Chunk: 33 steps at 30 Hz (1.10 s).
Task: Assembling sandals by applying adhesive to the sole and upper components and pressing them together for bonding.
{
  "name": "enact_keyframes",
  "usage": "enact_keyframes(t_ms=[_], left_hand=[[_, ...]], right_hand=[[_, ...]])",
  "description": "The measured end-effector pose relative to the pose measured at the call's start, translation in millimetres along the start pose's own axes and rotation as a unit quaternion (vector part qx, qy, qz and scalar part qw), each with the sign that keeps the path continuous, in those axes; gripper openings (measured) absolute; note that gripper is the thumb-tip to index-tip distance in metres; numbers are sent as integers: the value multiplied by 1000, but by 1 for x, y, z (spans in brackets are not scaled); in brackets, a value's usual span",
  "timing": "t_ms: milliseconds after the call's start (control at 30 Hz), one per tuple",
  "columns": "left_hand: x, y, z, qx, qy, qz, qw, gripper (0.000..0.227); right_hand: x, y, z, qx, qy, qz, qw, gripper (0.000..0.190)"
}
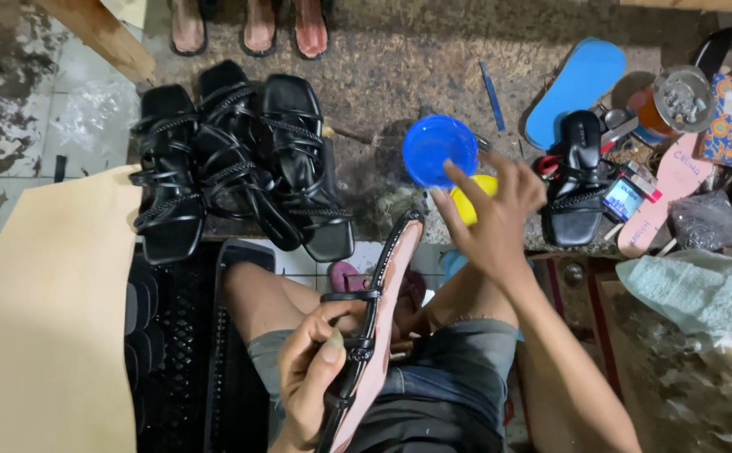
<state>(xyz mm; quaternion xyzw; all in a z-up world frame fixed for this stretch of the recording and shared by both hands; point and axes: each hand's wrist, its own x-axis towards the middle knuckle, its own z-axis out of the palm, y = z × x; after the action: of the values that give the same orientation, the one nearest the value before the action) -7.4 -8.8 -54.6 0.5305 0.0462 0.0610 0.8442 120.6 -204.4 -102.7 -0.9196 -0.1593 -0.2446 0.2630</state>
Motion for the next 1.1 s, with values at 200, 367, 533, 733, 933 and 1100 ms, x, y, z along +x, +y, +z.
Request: enact_keyframes(t_ms=[200,367,533,733,933,1100], left_hand=[[-1,4,2,-27,30,55,998,24],[0,10,2,9,18,72,997,23],[-2,16,7,56,-22,70,996,25],[-12,25,13,132,-43,47,989,34],[-13,40,24,207,-30,78,975,30],[-14,35,25,206,-42,169,963,27]], right_hand=[[4,45,41,-152,-134,25,979,43],[-14,20,22,9,-136,210,968,51],[-43,-55,-31,187,30,44,981,31],[-78,-101,-44,169,90,-72,979,47],[-76,-112,-51,154,96,-62,981,46],[-78,-115,-54,148,90,-49,984,47]])
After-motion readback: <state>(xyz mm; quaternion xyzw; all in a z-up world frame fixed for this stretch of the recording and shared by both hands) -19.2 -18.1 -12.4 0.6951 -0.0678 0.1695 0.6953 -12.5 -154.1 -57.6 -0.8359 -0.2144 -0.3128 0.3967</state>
